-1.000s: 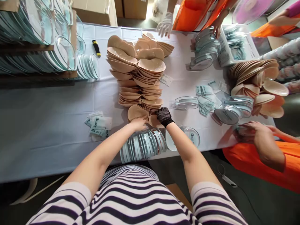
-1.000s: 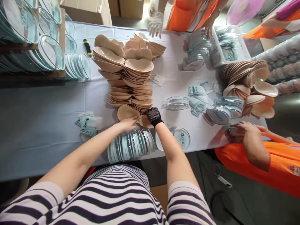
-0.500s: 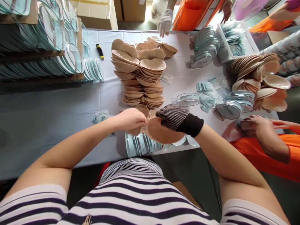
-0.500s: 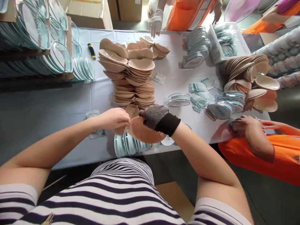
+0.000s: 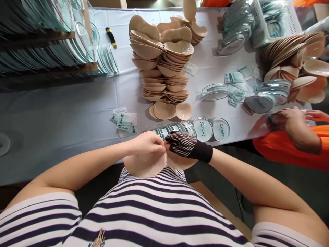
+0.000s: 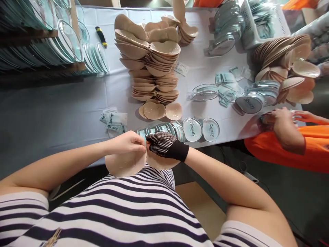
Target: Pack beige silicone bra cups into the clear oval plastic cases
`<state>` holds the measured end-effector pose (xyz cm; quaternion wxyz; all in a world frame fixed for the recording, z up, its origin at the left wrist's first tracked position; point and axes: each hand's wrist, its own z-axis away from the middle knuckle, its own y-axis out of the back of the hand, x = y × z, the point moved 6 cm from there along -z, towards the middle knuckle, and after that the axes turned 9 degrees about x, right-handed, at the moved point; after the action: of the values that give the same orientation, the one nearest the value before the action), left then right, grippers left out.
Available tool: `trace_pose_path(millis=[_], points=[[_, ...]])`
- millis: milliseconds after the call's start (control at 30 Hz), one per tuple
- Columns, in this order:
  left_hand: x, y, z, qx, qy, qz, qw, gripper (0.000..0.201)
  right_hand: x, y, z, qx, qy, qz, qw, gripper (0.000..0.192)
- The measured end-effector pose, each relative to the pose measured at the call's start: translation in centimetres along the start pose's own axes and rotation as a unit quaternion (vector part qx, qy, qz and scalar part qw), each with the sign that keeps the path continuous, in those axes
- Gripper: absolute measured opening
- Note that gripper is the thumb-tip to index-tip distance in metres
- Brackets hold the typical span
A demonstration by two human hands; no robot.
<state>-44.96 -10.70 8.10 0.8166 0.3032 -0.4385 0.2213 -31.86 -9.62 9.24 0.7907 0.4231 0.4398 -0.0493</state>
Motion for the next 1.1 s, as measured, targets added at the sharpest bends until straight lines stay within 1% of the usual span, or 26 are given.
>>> trace_pose_path(millis=[100, 167, 233, 300, 333, 367, 400, 467, 500, 533, 567, 633, 700, 733, 767, 800, 867, 900, 933, 967, 1033, 1100], points=[[-0.6, 0.0, 0.8, 0.05, 0.006, -0.023, 0.998, 0.026, 0.1, -1.1, 0.0, 0.078, -0.033, -0.044, 0.995, 0.009], [-1.2, 0.1, 1.0, 0.076, 0.002, -0.027, 0.997, 0.032, 0.1, -1.8, 0.1, 0.117, -0.037, -0.083, 0.989, 0.012], [-1.8, -0.1, 1.2, 0.086, 0.0, -0.008, 0.996, 0.037, -0.2, -2.2, 0.3, 0.161, -0.024, -0.11, 0.981, 0.014], [-2.4, -0.2, 1.3, 0.089, 0.002, 0.025, 0.996, 0.037, -0.3, -2.4, 0.7, 0.204, -0.018, -0.118, 0.972, 0.016], [-2.6, -0.3, 1.5, 0.089, 0.0, 0.035, 0.995, 0.036, -0.3, -2.6, 0.9, 0.213, -0.02, -0.119, 0.97, 0.017], [-2.6, -0.3, 1.6, 0.087, -0.008, 0.031, 0.996, 0.034, -0.3, -2.8, 1.1, 0.209, -0.023, -0.119, 0.97, 0.017], [-2.5, -0.3, 1.8, 0.083, -0.025, 0.011, 0.996, 0.032, -0.3, -3.1, 1.2, 0.19, -0.026, -0.117, 0.974, 0.016], [-1.8, -0.2, 2.3, 0.07, -0.078, -0.07, 0.992, 0.03, -0.6, -3.7, 1.3, 0.129, -0.016, -0.096, 0.987, 0.014], [-1.4, -0.3, 2.5, 0.063, -0.107, -0.114, 0.986, 0.029, -0.9, -3.9, 1.4, 0.107, -0.007, -0.076, 0.991, 0.012], [-1.0, -0.3, 2.7, 0.062, -0.133, -0.152, 0.977, 0.028, -1.1, -4.0, 1.4, 0.099, 0.0, -0.053, 0.994, 0.012], [-0.7, -0.4, 2.9, 0.066, -0.151, -0.185, 0.969, 0.029, -1.4, -3.9, 1.4, 0.107, 0.005, -0.035, 0.994, 0.012], [-0.4, -0.7, 2.9, 0.076, -0.162, -0.244, 0.953, 0.032, -1.9, -3.6, 1.4, 0.154, 0.002, -0.026, 0.988, 0.013], [-0.8, -1.4, 2.7, 0.061, -0.145, -0.293, 0.943, 0.033, -2.1, -3.4, 1.4, 0.194, -0.015, -0.042, 0.98, 0.012], [-1.1, -1.8, 2.6, 0.043, -0.127, -0.3, 0.944, 0.032, -1.9, -3.3, 1.4, 0.208, -0.028, -0.051, 0.976, 0.013], [-1.6, -2.1, 2.4, 0.024, -0.103, -0.283, 0.953, 0.03, -1.6, -3.2, 1.3, 0.218, -0.045, -0.059, 0.973, 0.014], [-2.1, -2.2, 2.3, 0.006, -0.075, -0.241, 0.968, 0.027, -1.2, -2.9, 1.3, 0.222, -0.064, -0.066, 0.971, 0.015], [-2.6, -1.9, 2.1, -0.023, -0.027, -0.108, 0.994, 0.026, -0.3, -2.1, 1.4, 0.218, -0.092, -0.069, 0.969, 0.017], [-2.7, -1.7, 2.1, -0.043, -0.012, -0.041, 0.998, 0.028, 0.0, -1.5, 1.4, 0.213, -0.094, -0.057, 0.971, 0.017], [-2.5, -1.6, 2.0, -0.068, -0.007, 0.009, 0.998, 0.029, 0.2, -0.9, 1.5, 0.207, -0.088, -0.032, 0.974, 0.016], [-2.2, -1.5, 2.0, -0.092, -0.011, 0.037, 0.995, 0.029, 0.1, -0.3, 1.5, 0.196, -0.076, 0.0, 0.978, 0.015], [-1.2, -1.5, 1.9, -0.133, -0.039, 0.049, 0.989, 0.03, -0.3, 0.5, 1.5, 0.168, -0.046, 0.043, 0.984, 0.013], [-0.3, -1.8, 1.9, -0.147, -0.072, 0.038, 0.986, 0.027, -1.0, 0.4, 1.6, 0.108, -0.017, 0.033, 0.993, 0.015]])
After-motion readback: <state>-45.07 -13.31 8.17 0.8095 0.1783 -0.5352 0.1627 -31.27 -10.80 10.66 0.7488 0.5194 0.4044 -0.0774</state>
